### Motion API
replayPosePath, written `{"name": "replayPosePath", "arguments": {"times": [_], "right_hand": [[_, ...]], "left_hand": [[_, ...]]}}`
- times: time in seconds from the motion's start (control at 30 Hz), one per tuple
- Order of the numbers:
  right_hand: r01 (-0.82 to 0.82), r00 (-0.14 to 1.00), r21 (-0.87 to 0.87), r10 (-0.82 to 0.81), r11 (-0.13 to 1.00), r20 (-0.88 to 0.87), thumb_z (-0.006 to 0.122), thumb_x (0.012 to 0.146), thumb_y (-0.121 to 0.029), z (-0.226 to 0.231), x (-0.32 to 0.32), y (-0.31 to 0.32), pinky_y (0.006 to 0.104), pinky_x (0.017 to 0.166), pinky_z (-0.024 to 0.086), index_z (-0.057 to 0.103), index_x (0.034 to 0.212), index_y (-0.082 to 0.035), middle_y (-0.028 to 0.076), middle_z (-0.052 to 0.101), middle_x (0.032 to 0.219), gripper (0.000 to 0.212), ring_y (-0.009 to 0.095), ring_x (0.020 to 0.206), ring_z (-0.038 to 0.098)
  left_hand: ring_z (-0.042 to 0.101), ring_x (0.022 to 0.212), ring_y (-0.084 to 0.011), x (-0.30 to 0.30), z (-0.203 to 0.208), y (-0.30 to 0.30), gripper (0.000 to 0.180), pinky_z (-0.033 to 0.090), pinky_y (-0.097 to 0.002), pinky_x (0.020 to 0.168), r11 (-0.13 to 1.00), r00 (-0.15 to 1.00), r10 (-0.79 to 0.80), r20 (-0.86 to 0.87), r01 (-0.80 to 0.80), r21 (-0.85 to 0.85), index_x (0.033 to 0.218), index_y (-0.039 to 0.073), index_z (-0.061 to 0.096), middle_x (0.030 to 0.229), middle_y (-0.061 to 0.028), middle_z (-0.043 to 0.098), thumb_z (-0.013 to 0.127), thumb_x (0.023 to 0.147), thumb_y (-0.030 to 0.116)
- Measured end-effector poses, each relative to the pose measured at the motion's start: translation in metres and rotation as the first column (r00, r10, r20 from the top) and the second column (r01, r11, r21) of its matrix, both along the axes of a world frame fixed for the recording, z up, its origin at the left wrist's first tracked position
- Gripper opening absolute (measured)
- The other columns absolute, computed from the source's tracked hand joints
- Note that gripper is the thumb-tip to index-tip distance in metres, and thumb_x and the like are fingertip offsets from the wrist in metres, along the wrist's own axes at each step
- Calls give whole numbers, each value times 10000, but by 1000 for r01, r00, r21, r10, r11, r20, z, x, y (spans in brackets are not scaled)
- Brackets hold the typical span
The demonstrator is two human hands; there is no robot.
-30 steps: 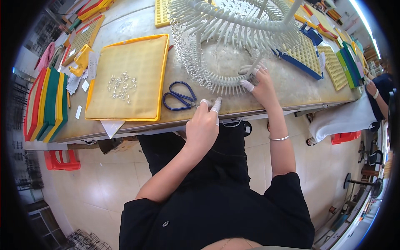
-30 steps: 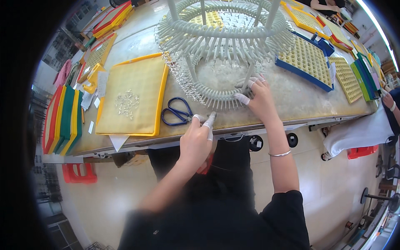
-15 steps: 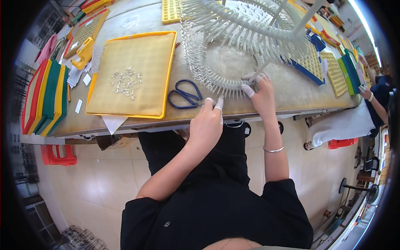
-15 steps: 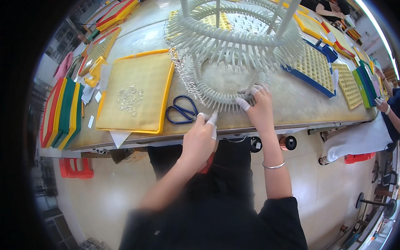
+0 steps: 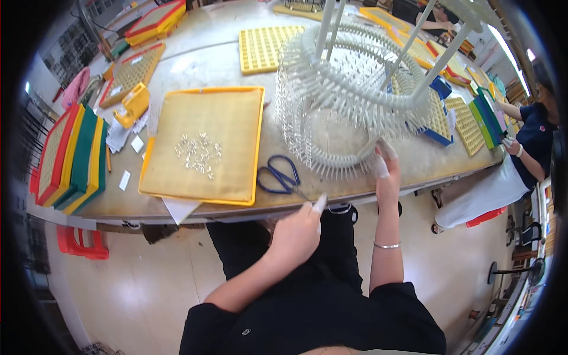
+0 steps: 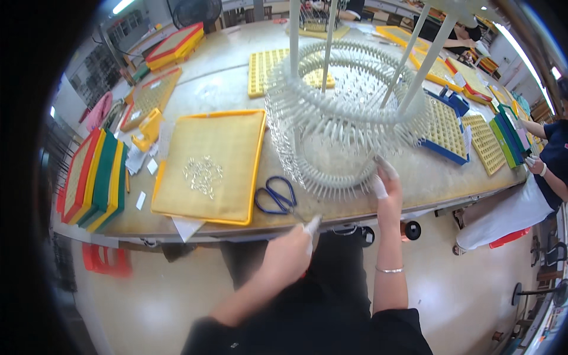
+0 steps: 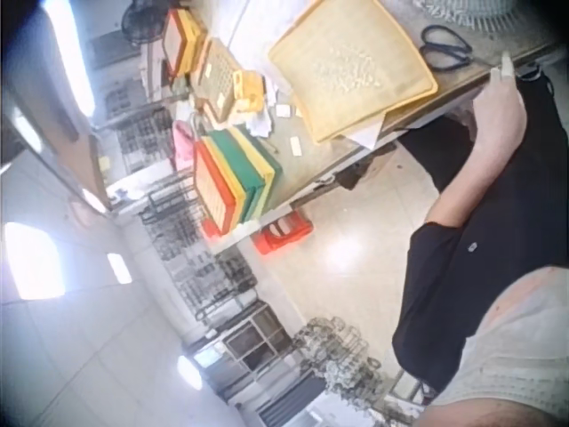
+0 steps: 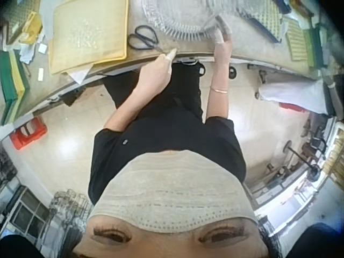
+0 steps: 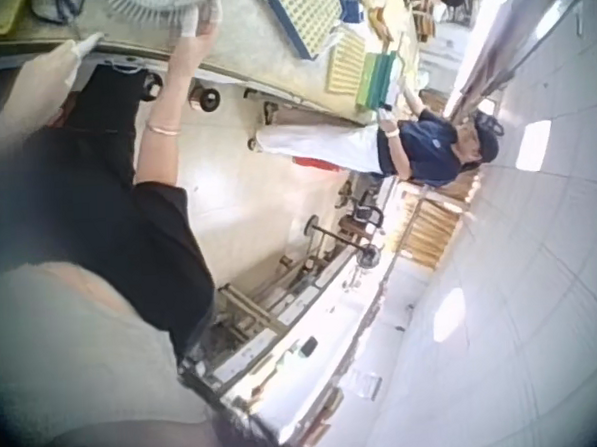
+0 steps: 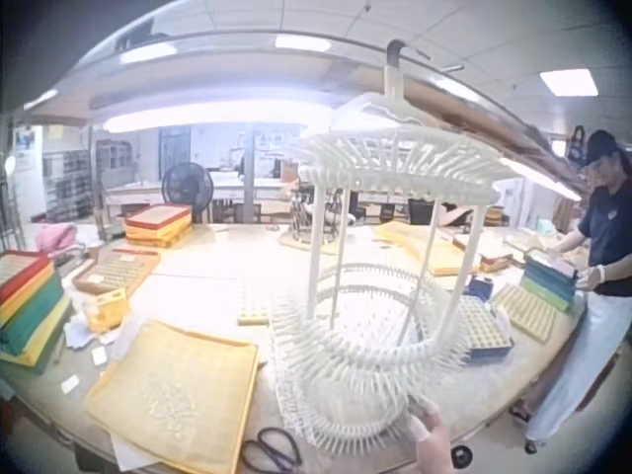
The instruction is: The person threads small components from a tray onto wire strands, attaches them along a tiered circular frame structure, cuts the wire using scissors, and pulls additional wire.
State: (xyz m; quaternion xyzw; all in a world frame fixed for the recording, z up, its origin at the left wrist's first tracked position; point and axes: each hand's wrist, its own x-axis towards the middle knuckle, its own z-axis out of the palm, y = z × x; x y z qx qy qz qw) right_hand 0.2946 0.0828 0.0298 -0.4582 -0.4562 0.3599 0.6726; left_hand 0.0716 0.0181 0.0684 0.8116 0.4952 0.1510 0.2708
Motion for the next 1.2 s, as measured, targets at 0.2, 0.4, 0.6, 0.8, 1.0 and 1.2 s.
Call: {"name": "replayPosePath", "arguments": {"times": [0.2,0.4,0.6,0.8,1.0,1.2], "right_hand": [[301,942,161,-267,940,-205,533,884,-146,1,-8,-39,257,772,435,526,1143,-26,87,587,1118,285,162,1030,549],[-320,898,-127,259,939,-355,487,919,-240,69,-78,-22,180,421,326,549,1054,-43,74,615,992,247,86,736,552],[-689,555,-92,442,719,-705,489,917,-220,90,-84,-1,175,408,277,536,945,-64,20,562,811,166,73,607,445],[-745,378,47,480,665,-791,502,906,-187,91,-87,7,182,404,253,515,910,-87,-4,526,746,101,72,574,417],[-690,463,49,492,723,-738,502,905,-137,95,-87,7,180,434,278,523,996,-67,-10,464,704,117,63,565,385],[-589,652,-70,423,805,-629,529,893,-130,95,-85,-3,200,514,359,550,1094,-75,3,524,726,209,80,599,456]], "left_hand": [[584,820,-383,-27,13,-26,511,473,-449,719,925,967,-150,205,210,-318,1378,179,311,947,-217,586,460,890,153],[591,686,-343,-44,13,-37,586,463,-418,630,888,866,-265,424,391,-244,1422,196,225,765,-201,573,455,890,106],[586,674,-333,-48,5,-34,595,470,-390,643,896,854,-262,450,389,-216,1421,217,229,762,-198,573,456,888,87],[587,678,-325,-50,5,-33,596,474,-386,639,891,862,-258,437,387,-238,1418,218,239,757,-195,571,460,882,81],[583,673,-330,-50,3,-31,604,477,-383,634,907,846,-280,454,388,-164,1418,221,238,737,-192,561,463,875,81],[571,617,-337,-52,8,-42,614,472,-396,592,913,866,-278,415,373,-168,1417,224,242,696,-191,555,477,865,93]]}}
